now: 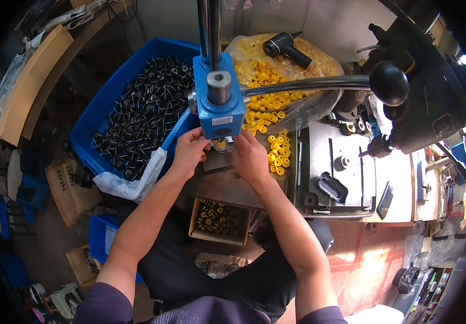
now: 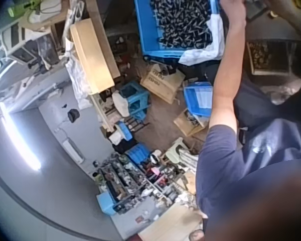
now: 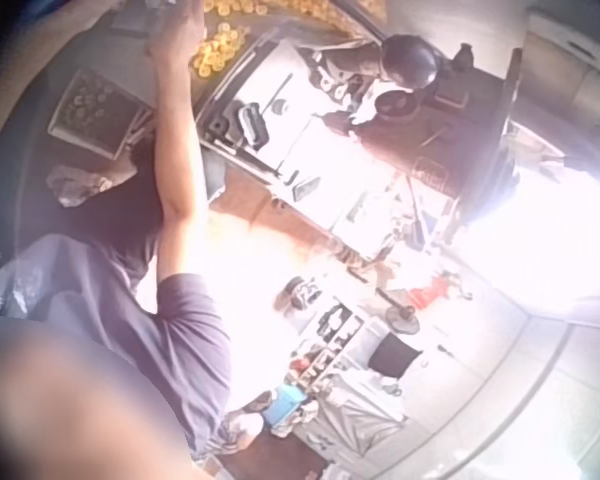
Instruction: The person assembles small mechanical parts by hand, pressing metal pins and plastic caps together using a manual arbor press to create finished parts.
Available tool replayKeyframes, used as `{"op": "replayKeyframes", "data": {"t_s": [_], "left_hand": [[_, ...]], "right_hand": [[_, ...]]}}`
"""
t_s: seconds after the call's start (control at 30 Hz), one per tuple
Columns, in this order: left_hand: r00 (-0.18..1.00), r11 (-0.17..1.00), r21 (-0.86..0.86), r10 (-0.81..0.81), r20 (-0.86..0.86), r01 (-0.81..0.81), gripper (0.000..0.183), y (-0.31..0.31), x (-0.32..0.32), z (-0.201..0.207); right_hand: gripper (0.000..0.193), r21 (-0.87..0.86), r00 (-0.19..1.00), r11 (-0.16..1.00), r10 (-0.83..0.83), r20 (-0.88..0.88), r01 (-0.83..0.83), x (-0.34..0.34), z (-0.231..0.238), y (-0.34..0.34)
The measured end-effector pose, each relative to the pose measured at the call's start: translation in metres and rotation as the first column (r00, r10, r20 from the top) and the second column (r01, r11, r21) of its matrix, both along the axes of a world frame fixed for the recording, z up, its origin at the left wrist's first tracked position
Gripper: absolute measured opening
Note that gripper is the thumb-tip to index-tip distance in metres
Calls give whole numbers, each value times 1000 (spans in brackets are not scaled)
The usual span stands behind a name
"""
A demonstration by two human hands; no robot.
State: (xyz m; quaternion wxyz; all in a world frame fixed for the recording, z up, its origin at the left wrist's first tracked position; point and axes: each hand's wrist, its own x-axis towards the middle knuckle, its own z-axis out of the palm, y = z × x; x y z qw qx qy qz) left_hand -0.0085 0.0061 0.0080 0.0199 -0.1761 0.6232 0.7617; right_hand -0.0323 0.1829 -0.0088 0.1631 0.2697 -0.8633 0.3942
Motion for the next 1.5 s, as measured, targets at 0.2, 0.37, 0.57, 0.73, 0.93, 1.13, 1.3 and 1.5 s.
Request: {"op": "replayKeyframes", "data": {"t_s": [0.2, 0.37, 0.57, 0.73, 0.93, 1.13, 1.3, 1.5], "left_hand": [[953, 957, -290, -86, -289, -2, 26, -3, -3, -27], [960, 806, -591, -195, -203, 39, 36, 6, 11, -4], [954, 612, -790, -251, -167, 22, 46, 0, 12, -6], [946, 593, -805, -254, -203, -14, 44, 2, 10, -5], [949, 540, -839, -221, -224, -72, 40, -4, 15, -13], [940, 484, -872, -261, -218, -67, 44, 2, 15, -12], [936, 462, -880, -250, -248, -110, 46, 8, 13, -21], [940, 493, -862, -223, -258, -119, 39, 6, 11, -20]], "right_hand": [[21, -19, 998, 1000, -14, 65, 15, 1, 1, 6], [18, -35, 992, 998, -52, 115, 56, -3, 7, 18], [40, -773, 996, 629, -20, 87, 80, -18, 101, 59], [65, -827, 749, 263, 610, -256, -497, 11, 253, 93], [42, -932, 992, 359, -128, -4, 43, 84, 117, 100], [49, -764, 872, 444, -368, 322, 469, 121, -2, 62], [59, -720, 916, 566, -250, 313, 401, 110, -48, 63], [46, -656, 932, 696, -362, 28, 290, 118, 48, 91]]}}
